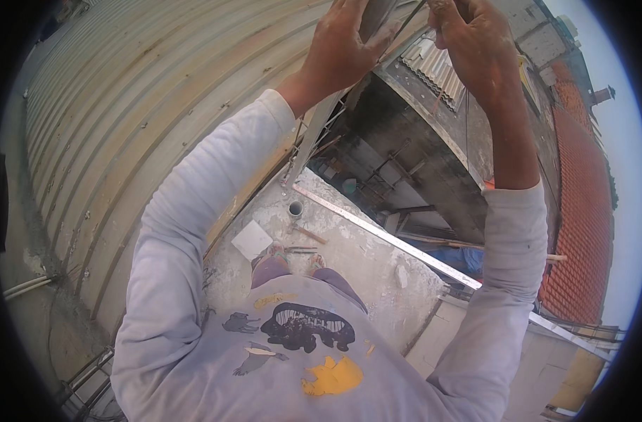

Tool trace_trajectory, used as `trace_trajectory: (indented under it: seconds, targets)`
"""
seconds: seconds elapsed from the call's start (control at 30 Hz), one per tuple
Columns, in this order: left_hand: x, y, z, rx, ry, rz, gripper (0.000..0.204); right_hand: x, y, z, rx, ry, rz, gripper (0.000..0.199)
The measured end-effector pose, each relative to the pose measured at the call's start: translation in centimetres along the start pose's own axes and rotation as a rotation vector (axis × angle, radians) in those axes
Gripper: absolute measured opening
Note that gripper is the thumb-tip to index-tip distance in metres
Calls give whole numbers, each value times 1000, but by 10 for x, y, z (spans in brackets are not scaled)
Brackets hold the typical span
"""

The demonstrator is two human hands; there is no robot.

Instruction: The person works on a rooftop construction site, handling a white rectangular block and a curved metal frame. They use a hammer to tap the frame and a pliers-like tool to adjust metal rods and wires on the structure.

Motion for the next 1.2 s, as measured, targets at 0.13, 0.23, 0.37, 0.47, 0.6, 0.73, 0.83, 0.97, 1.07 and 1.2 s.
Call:
trace_trajectory:
  seconds: [0.13, 0.23, 0.37, 0.47, 0.6, 0.73, 0.83, 0.97, 1.07, 1.2]
  targets:
    - [-14, -5, 4, 84, 1, -50, 77, 21, 22, 13, -119, -174, -165, 37]
    - [-7, 6, 7, 109, -53, -136, 74, 14, 39, 6, -38, -252, -54, 39]
    - [0, 13, -11, 5, -30, -141, 71, -24, 51, -70, -25, -225, 27, 63]
    - [-10, 26, -3, -3, -159, -122, 71, -6, 66, -118, 95, -410, 8, 61]
    - [-5, 50, 7, 14, -166, -125, 74, 31, 129, -185, 294, -501, 76, 53]
    - [-27, 93, -13, -138, -223, -117, 76, 116, 201, -254, 560, -567, 257, 48]
    - [-65, 146, -16, -248, -333, -126, 74, 204, 252, -291, 585, -519, 442, 40]
    - [-112, 311, 28, -548, -427, -40, 62, 317, 309, -327, 620, -495, 531, 38]
    - [-159, 457, 39, -890, -597, -94, 53, 415, 322, -343, 539, -454, 603, 39]
    - [-207, 673, 59, -1215, -799, 189, 55, 558, 316, -397, 382, -403, 504, 55]
Point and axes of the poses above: each hand's wrist, its own y-axis away from the middle knuckle, its own x-axis out of the palm, z = x × y, the point moved 1 cm from there along -y, towards the middle knuckle, and after that the axes turned 7 degrees about -y, right-handed, at the moved point
